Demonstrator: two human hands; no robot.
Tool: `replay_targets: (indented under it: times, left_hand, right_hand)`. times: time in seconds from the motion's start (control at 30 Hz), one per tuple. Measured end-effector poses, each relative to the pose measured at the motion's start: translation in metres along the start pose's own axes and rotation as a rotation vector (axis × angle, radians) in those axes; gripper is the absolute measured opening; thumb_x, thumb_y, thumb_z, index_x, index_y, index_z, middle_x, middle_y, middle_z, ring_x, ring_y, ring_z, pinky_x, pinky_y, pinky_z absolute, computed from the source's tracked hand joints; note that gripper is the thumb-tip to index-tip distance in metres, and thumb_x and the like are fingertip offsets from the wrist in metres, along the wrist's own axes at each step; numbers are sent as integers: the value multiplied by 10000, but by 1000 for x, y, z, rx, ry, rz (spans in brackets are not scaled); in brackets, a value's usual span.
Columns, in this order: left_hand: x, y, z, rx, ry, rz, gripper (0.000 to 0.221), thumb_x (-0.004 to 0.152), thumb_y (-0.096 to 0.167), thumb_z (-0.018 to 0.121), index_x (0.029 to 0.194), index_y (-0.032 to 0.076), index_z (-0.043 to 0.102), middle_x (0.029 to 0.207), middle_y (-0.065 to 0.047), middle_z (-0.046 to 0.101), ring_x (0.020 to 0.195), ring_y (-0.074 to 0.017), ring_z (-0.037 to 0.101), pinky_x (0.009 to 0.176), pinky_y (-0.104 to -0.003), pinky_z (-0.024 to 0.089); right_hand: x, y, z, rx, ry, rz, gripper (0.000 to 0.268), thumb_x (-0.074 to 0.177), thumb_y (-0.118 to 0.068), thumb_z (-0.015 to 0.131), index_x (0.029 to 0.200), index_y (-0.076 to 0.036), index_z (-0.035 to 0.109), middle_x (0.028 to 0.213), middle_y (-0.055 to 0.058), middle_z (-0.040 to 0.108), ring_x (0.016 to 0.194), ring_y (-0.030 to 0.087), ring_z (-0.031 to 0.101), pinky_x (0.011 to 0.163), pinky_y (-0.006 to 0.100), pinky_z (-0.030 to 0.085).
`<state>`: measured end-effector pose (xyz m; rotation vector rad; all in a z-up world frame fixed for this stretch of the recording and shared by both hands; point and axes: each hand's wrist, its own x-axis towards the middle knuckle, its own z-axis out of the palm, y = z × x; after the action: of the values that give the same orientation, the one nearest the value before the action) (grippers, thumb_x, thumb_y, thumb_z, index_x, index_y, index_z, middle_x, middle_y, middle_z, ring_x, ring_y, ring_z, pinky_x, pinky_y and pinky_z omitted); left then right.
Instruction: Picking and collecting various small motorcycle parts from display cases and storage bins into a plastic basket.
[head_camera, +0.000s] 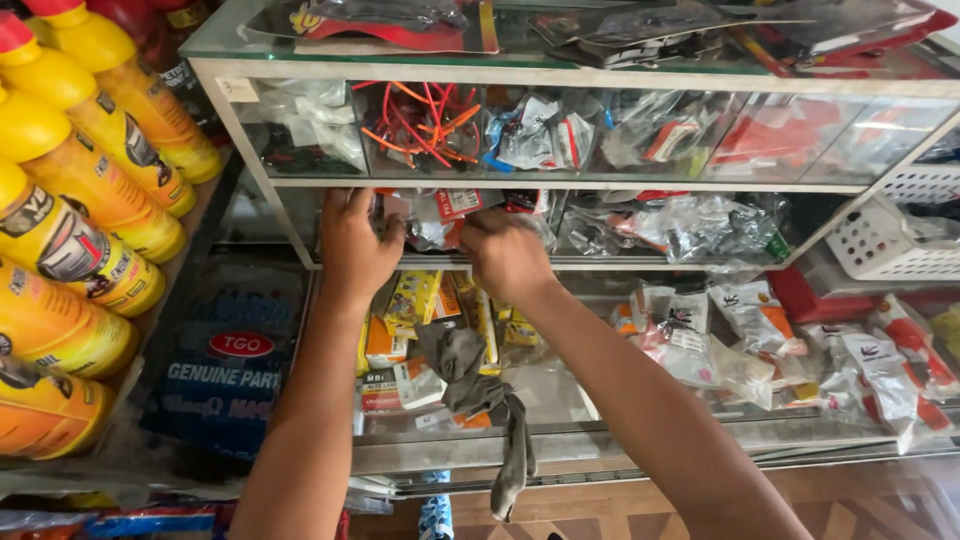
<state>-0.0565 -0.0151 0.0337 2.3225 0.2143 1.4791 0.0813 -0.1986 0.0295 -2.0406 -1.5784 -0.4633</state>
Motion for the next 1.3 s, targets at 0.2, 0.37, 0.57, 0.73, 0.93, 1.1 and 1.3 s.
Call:
replay_targets:
  times: [0.2, 0.37, 0.57, 0.73, 0.93, 1.1, 1.3]
  left_hand:
    - [-5, 4, -2, -58, 25, 6, 498, 805, -1, 751, 1275, 18, 589, 1219, -224, 609, 1108, -424, 607, 900, -461, 534]
    - [-14, -13, 1, -27, -51, -64, 540, 830, 60, 782, 1335, -2, 601, 1091, -192, 650, 986, -366, 648, 852, -453, 531]
    - [-22, -15, -8, 89, -57, 11, 602, 826, 103, 811, 1371, -39, 596, 1087, -187, 660, 991, -366, 638, 867, -463, 524]
    - [-40, 74, -12, 178, 35, -179, 325, 882, 113, 813, 1183, 61, 702, 978, -137, 690, 857, -317, 675, 776, -430, 538]
    - [-90, 195, 39, -115, -497, -488, 205, 891, 366, 729, 935, 174, 785, 811, -69, 765, 725, -272, 737, 661, -416, 562]
    - [-99, 217, 69, 161, -610, -251, 640, 902, 603, 659, 977, -30, 708, 1083, -243, 647, 1051, -419, 616, 913, -526, 496]
    - [-98, 205, 96, 27, -695, -378, 597, 752, 539, 810, 955, -8, 686, 1055, -253, 656, 1036, -402, 626, 894, -490, 519]
  right_hand:
    - [5, -19, -22, -235, -13, -11, 325, 671, -69, 699, 961, -192, 778, 1265, 191, 589, 1176, 359, 563, 892, 456, 523]
    - [-32, -22, -59, -160, -43, 11, 201, 791, -145, 707, 986, -135, 756, 1176, 164, 624, 1108, 351, 612, 870, 452, 543]
    - [-123, -3, -149, -253, -207, 372, 224, 823, -292, 726, 1009, -178, 774, 1084, 98, 706, 966, 334, 690, 777, 476, 568]
    - [-185, 40, -173, -468, -178, 611, 486, 799, -404, 767, 1200, -134, 727, 1172, 166, 694, 1130, 398, 620, 906, 508, 531]
    - [-225, 12, -149, -438, -113, 497, 604, 795, -382, 775, 1319, -99, 672, 1293, 181, 663, 1271, 376, 569, 988, 563, 457]
    - [-246, 14, -160, 184, 127, 542, 468, 888, -199, 705, 1348, -121, 670, 1390, 134, 680, 1312, 303, 637, 1139, 461, 500]
    - [-254, 23, -186, -43, -36, 416, 582, 674, -292, 907, 1170, -51, 720, 1280, 209, 645, 1178, 421, 578, 1000, 539, 411]
